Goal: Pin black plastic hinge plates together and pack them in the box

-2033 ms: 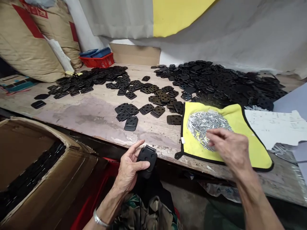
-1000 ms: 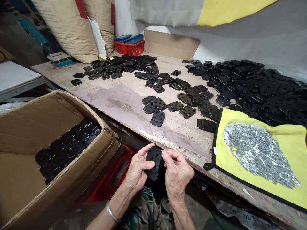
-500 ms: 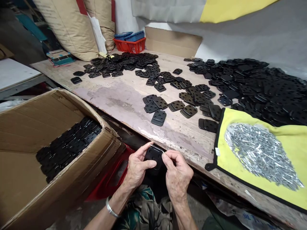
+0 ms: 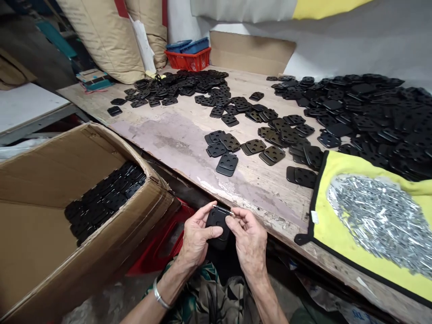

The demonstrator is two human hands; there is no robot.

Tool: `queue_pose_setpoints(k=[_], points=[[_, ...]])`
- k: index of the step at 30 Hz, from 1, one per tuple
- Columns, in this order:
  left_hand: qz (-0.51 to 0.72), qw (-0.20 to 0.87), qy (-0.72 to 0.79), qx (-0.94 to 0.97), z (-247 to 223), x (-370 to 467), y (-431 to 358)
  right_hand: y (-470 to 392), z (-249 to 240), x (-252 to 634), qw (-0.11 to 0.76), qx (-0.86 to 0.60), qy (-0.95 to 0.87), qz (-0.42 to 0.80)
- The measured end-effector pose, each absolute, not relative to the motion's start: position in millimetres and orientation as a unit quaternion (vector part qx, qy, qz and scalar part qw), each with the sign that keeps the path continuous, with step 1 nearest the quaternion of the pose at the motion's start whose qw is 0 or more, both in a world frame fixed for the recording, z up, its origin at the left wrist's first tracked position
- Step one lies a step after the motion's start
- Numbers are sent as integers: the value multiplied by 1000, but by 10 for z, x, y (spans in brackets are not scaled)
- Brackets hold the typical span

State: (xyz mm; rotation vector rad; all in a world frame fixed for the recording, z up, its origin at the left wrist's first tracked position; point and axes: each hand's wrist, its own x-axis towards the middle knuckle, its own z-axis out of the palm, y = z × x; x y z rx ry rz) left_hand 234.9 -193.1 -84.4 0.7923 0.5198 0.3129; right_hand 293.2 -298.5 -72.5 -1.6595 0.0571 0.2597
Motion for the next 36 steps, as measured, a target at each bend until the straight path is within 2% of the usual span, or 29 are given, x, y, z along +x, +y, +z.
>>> queue_pose_setpoints(k=[7, 12, 17, 21, 25, 30, 34, 36], points=[[218, 859, 308, 345, -620, 2305, -1951, -2925, -499, 2861, 633, -736, 47, 236], [277, 807, 348, 388, -154, 2001, -1794, -2720, -101, 2741, 580, -748, -32, 320], [397, 748, 348, 401, 342, 1501, -1331, -2020, 425, 2731, 481, -684, -234, 496], [457, 699, 372, 405, 478, 1070, -811, -1180, 616, 2562, 411, -607, -325, 597], [466, 618, 472, 422, 418, 662, -321, -429, 531, 2192, 360, -572, -361, 642], [422, 498, 607, 454, 143, 261, 32, 328, 107, 1755, 290, -571, -359, 679], [424, 379, 659, 492, -47, 163, 51, 608, -351, 1618, 260, -559, -365, 698], [434, 355, 665, 494, -101, 163, 17, 589, -555, 1599, 257, -560, -368, 696]])
